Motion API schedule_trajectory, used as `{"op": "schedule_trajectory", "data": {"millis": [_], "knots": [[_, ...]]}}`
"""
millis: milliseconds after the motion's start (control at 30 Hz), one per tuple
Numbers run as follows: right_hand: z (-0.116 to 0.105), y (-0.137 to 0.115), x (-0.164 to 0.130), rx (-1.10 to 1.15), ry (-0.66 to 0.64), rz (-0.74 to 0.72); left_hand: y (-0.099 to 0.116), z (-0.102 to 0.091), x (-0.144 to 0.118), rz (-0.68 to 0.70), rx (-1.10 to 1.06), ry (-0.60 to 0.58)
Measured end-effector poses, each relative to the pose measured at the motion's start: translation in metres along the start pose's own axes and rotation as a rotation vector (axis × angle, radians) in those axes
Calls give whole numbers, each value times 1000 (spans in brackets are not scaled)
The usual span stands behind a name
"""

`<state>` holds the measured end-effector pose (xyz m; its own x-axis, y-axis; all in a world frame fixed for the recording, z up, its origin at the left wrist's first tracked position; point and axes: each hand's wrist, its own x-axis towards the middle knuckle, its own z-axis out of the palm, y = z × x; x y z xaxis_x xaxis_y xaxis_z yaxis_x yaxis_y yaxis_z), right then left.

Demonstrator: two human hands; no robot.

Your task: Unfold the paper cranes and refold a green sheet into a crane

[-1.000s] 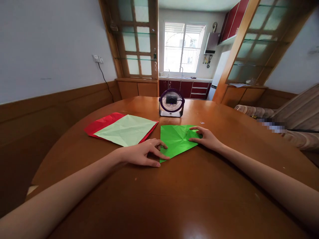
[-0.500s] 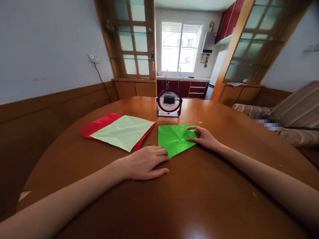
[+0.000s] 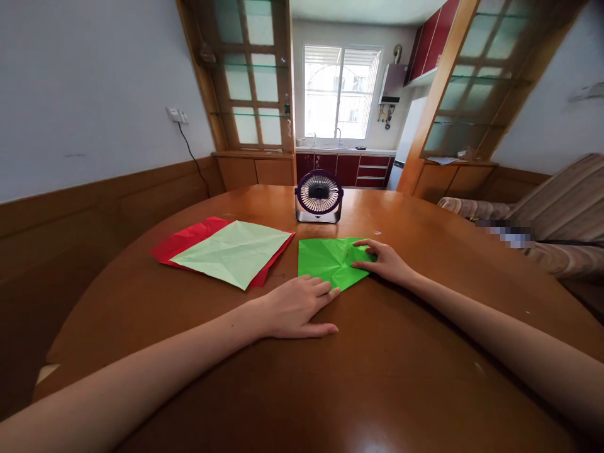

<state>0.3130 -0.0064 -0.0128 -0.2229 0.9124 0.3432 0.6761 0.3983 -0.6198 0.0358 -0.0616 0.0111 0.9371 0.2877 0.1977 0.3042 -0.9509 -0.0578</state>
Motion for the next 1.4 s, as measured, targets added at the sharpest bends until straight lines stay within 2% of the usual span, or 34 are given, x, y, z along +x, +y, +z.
{"op": "schedule_trajectory", "data": {"millis": [500, 767, 1000, 1167, 1400], "knots": [[-1, -2, 0, -17, 2, -10, 4, -2, 2, 3, 18, -61], [0, 0, -1, -16, 17, -11, 12, -2, 25, -89, 141, -209], [0, -1, -1, -15, 11, -20, 13, 5, 39, -145, 173, -229], [0, 0, -1, -18, 12, -25, 16, 1, 32, -139, 197, -208], [1, 2, -1, -17, 10, -39, 20, -12, 6, -151, 185, -174]]}}
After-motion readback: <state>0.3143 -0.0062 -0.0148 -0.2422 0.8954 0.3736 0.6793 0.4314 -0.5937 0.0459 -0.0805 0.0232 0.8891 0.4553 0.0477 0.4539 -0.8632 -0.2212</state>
